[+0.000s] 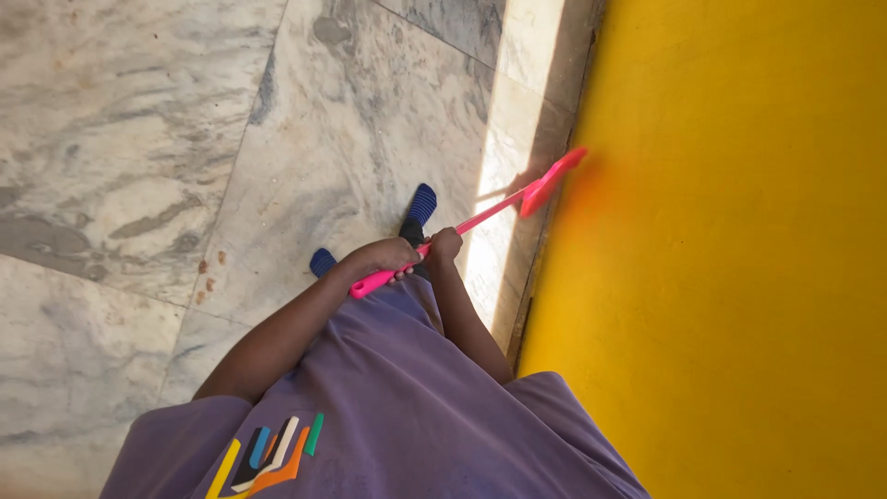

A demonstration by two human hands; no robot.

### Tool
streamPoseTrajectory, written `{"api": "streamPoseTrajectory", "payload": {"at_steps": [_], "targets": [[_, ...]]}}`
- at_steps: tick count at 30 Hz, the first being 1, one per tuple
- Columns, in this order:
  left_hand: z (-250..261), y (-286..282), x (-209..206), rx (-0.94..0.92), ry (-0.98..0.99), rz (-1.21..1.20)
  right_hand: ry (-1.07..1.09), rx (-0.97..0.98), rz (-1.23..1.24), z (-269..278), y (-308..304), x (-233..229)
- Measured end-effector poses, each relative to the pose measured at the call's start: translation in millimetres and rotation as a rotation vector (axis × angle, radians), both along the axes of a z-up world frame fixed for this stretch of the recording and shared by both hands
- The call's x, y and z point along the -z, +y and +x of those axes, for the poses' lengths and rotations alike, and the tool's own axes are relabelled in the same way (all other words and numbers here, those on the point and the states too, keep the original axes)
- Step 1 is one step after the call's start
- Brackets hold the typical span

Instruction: Sweeping a marble floor using a pink broom.

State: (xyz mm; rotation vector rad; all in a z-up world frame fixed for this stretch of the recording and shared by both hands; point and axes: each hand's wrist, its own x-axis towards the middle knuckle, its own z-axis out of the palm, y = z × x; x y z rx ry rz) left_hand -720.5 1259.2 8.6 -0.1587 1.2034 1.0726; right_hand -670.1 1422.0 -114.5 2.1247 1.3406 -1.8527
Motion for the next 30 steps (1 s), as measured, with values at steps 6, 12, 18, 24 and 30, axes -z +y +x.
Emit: {"api": "streamPoseTrajectory", "payload": {"at_steps": [6, 12, 18, 24, 30], "targets": [[-39, -47, -64, -0.126, -0.063, -0.347, -0.032, -0.230, -0.626, -49, -78, 42], [-19, -22, -78, -0.537, -0.036, -0.447, 0.086, -0.623, -0.756, -140, -78, -62], [-82, 39, -73, -0.903, 0.196, -0.569, 0.313, -0.999, -0.745, -219, -92, -34], [-136, 107, -121, -0.632, 0.400, -0.560, 0.532, -0.692, -0.517, -273, 1, -97], [-206, 172, -48, -0.608, -0.185, 0.002, 0.556, -0.245, -0.377, -266, 141, -84]]}}
